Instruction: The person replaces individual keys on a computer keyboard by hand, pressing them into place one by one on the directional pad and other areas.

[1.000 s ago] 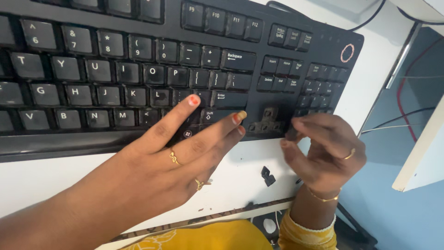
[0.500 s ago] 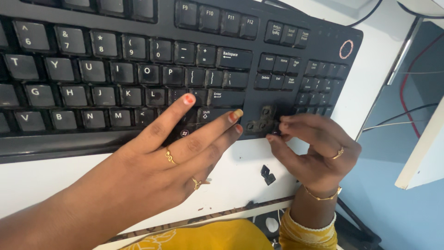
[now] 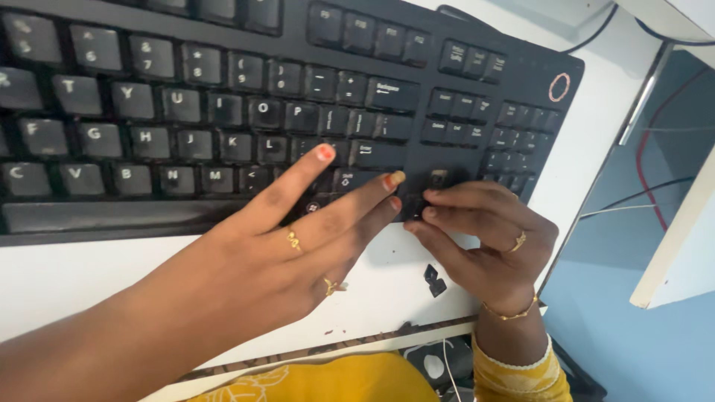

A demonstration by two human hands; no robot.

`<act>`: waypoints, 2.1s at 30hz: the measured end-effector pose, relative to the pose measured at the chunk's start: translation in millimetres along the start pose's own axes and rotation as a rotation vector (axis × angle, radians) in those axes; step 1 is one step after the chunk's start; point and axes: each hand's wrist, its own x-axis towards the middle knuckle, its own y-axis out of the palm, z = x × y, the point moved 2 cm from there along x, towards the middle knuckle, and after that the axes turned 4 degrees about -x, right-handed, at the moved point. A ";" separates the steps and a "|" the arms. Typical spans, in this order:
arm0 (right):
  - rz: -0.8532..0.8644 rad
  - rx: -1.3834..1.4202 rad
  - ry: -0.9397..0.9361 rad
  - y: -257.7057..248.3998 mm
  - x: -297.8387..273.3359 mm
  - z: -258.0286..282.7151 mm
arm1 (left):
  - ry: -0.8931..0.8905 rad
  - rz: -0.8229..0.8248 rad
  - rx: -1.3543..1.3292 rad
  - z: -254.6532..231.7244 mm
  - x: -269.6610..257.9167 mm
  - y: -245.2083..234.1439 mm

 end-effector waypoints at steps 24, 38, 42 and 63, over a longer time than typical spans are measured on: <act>0.120 -0.104 0.296 -12.0 8.2 27.2 | 0.011 0.008 -0.027 1.5 -0.3 -0.8; 0.093 -0.180 0.234 0.5 -4.6 27.3 | -0.009 -0.009 0.032 2.0 1.4 -2.3; 0.122 -0.212 0.150 0.8 -1.0 25.8 | -0.005 0.008 0.017 0.9 1.0 -0.7; 0.143 -0.014 0.288 -16.9 5.1 14.4 | -0.007 0.000 -0.126 -0.5 10.8 -10.7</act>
